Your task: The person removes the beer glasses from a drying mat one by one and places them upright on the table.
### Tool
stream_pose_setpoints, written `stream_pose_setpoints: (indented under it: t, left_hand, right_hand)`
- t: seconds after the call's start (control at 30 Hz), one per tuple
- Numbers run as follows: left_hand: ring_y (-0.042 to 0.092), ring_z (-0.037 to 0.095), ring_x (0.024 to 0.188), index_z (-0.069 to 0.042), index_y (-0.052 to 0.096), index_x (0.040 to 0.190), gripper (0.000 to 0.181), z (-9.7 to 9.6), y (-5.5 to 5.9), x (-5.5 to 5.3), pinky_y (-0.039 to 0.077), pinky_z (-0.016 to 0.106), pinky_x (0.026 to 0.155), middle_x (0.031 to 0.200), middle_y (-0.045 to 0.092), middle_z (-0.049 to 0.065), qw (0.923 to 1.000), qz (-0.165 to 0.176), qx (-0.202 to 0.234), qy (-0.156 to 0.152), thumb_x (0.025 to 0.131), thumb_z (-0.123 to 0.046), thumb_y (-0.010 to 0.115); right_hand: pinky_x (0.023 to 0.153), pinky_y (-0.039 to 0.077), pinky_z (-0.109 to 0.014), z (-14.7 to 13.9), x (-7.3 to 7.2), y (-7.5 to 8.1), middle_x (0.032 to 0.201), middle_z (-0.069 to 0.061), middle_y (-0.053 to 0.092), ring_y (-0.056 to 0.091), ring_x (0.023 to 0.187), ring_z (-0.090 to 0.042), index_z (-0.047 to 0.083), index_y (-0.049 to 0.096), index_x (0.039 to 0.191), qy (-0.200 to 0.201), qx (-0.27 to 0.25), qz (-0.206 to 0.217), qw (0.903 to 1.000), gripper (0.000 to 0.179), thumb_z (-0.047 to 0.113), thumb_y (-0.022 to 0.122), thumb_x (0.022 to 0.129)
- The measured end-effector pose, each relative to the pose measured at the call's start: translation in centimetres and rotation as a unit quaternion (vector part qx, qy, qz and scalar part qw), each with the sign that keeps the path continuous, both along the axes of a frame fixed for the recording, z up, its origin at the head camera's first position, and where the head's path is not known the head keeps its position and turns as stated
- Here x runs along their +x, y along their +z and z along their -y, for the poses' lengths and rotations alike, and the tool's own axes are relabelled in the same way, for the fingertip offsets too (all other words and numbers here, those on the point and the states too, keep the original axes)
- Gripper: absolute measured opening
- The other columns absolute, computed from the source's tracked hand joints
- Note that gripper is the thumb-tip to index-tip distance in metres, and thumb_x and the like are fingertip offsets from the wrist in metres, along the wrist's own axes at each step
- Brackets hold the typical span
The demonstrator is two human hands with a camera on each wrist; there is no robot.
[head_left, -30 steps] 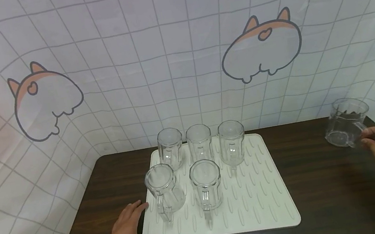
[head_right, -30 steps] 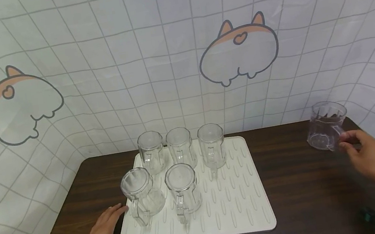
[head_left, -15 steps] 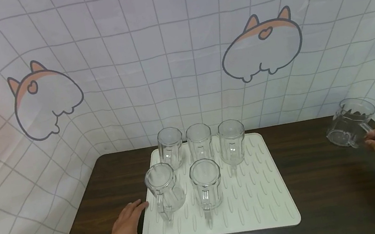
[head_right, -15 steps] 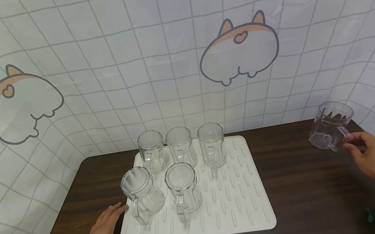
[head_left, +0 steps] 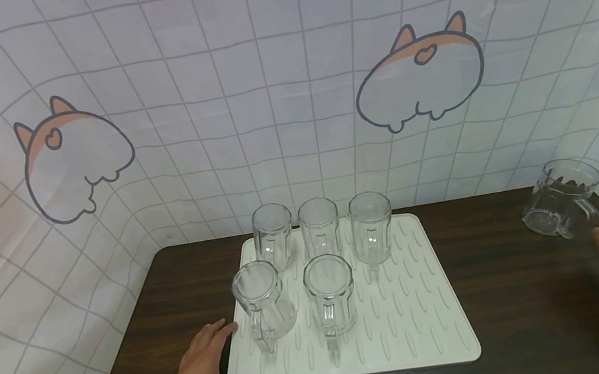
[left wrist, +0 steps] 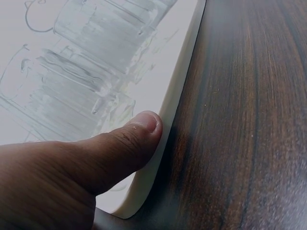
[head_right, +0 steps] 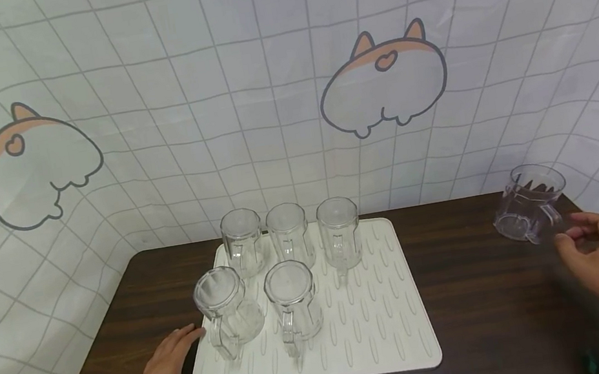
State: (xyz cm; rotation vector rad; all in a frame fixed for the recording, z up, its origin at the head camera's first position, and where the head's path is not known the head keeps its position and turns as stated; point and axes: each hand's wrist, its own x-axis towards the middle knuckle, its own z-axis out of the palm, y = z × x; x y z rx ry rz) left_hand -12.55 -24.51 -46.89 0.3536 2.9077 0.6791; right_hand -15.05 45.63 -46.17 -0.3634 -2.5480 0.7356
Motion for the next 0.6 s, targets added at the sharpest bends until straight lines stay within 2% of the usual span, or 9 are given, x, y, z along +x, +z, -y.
stream_pose_setpoints:
  t: [0.1,0.17,0.2,0.27,0.4,0.5,0.6]
  left_hand:
    - [0.031,0.053,0.142,-0.009,0.049,0.149,0.110,0.0,0.1,0.0,0.029,0.077,0.102,0.154,0.040,0.022,1.0000,-0.003,0.001,-0.001,0.064,-0.068,0.087]
    - [0.032,0.053,0.142,-0.009,0.049,0.149,0.110,0.0,0.1,0.0,0.030,0.077,0.102,0.154,0.040,0.022,1.0000,-0.005,0.000,-0.002,0.064,-0.068,0.087]
    - [0.032,0.053,0.142,-0.009,0.049,0.149,0.110,0.0,0.1,0.0,0.030,0.076,0.102,0.154,0.040,0.022,1.0000,-0.006,0.000,-0.002,0.064,-0.068,0.087]
    - [0.032,0.053,0.142,-0.009,0.049,0.149,0.111,0.0,0.1,0.0,0.030,0.076,0.102,0.154,0.040,0.022,1.0000,-0.006,-0.002,-0.003,0.064,-0.068,0.087]
    - [0.033,0.052,0.141,-0.010,0.049,0.150,0.111,0.0,0.0,0.0,0.030,0.077,0.101,0.154,0.040,0.021,1.0000,-0.006,-0.003,-0.003,0.064,-0.068,0.087]
    - [0.033,0.052,0.141,-0.010,0.049,0.150,0.111,0.0,0.0,0.0,0.031,0.077,0.101,0.154,0.040,0.021,1.0000,-0.006,-0.004,-0.004,0.064,-0.068,0.087]
    - [0.033,0.052,0.141,-0.011,0.049,0.150,0.111,0.1,-0.1,-0.1,0.031,0.077,0.101,0.154,0.040,0.021,1.0000,-0.006,-0.006,-0.003,0.063,-0.068,0.087]
  right_hand:
    - [0.049,0.035,-0.014,0.9,0.5,0.4,0.109,-0.028,0.055,0.037,0.072,0.015,-0.012,0.043,0.140,-0.005,-0.006,-0.028,0.9996,0.050,0.009,0.059,0.098]
    - [0.049,0.035,-0.011,1.6,0.8,0.7,0.104,-0.022,0.057,0.032,0.071,0.023,-0.011,0.047,0.136,0.008,-0.005,-0.055,0.9985,0.045,0.006,0.061,0.097]
    - [0.049,0.036,-0.010,1.9,0.9,0.9,0.102,-0.013,0.059,0.033,0.071,0.026,-0.011,0.050,0.134,0.020,-0.006,-0.070,0.9973,0.043,0.005,0.062,0.096]
    - [0.050,0.038,-0.007,2.6,1.1,1.1,0.098,0.008,0.059,0.037,0.072,0.029,-0.010,0.053,0.129,0.048,-0.005,-0.097,0.9941,0.039,0.003,0.065,0.094]
    - [0.055,0.042,-0.005,4.3,1.4,1.7,0.099,0.020,0.053,0.044,0.077,0.027,-0.009,0.055,0.126,0.109,-0.013,-0.106,0.9882,0.037,0.002,0.067,0.094]
    - [0.061,0.044,-0.005,5.9,1.5,2.1,0.100,0.016,0.056,0.047,0.080,0.023,-0.008,0.056,0.126,0.149,-0.018,-0.104,0.9832,0.036,0.001,0.068,0.094]
    - [0.065,0.045,-0.005,7.6,1.5,2.4,0.099,0.027,0.055,0.053,0.082,0.019,-0.006,0.057,0.125,0.190,-0.029,-0.110,0.9753,0.034,-0.001,0.068,0.092]
